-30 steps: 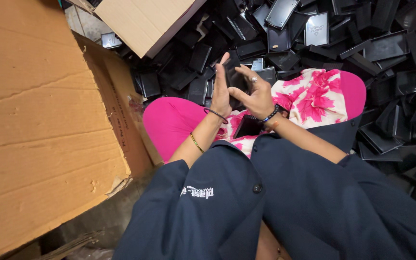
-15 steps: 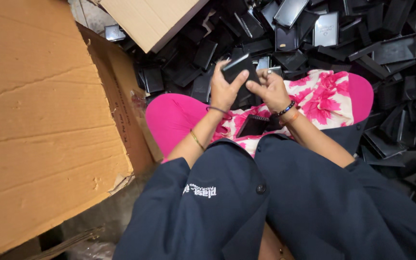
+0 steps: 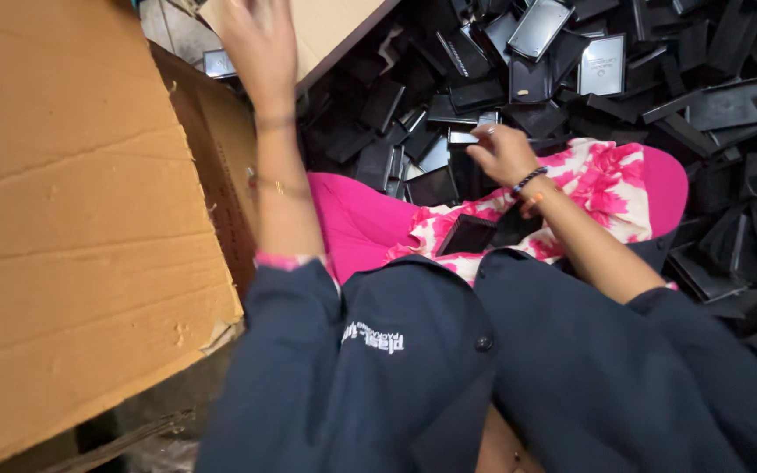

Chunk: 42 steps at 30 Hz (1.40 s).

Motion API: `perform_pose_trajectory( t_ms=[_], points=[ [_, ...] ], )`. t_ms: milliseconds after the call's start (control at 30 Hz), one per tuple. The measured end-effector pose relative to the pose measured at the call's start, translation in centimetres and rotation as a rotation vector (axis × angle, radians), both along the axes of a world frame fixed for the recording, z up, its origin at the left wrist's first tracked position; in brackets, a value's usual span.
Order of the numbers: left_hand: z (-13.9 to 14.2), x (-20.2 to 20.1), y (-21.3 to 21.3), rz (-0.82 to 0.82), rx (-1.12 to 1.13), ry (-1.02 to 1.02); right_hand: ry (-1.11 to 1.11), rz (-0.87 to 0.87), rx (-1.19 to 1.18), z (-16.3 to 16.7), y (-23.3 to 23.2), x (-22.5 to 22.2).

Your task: The person sits on the floor and repeatedly picks up small black plastic parts from a pile, briefly inspects them, and places them into a cardboard box. The person handles the parts one at a time throughout the clip.

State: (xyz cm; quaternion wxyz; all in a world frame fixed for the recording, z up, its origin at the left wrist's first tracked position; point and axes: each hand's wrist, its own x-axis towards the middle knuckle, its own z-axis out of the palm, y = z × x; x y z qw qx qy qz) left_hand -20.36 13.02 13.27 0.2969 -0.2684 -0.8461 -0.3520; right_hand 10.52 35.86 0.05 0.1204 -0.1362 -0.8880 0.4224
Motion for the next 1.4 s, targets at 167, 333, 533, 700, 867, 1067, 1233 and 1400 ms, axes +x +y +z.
perform_pose_trajectory(
  t_ms=[167,333,533,700,867,1067,1233,1400],
  points=[
    [-9.5,5.3,-5.1,-0.124,-0.2,-0.548,0.054,0.326,0.281,-1.4,-3.7,-8.5],
    [-13.6,3.8,-4.6,0.053,-0.551,-0.358,0.226,0.445,0.501,-0.1,-11.3,-17.5],
    [-13.2,1.7,-1.8,0.09,-0.756,-0.645,-0.037,0.398,0.358,-2.8,-12.6,-16.5],
    [-12.6,3.4,0.2,0.306,-0.844,-0.75,-0.08,0.088,-0.036,-3.5,-5.4,-9.8],
    [-13.5,4.7,1.7,0.372,-1.104,-0.804,-0.108,-0.007,-0.163,-1.2,6.4,1.3],
    [-15.1,5.3,1.2,0.373,-0.809,-1.016,-0.647,-0.352,0.387,-2.4,10.1,7.6],
    [-14.6,6.1,1.6,0.357,-0.578,-0.951,-0.844,-0.332,0.626,-2.9,7.6,5.2],
    [-13.8,8.7,2.4,0.189,-0.011,-0.601,-0.502,-0.307,0.398,1.1,8.0,5.1]
  ],
)
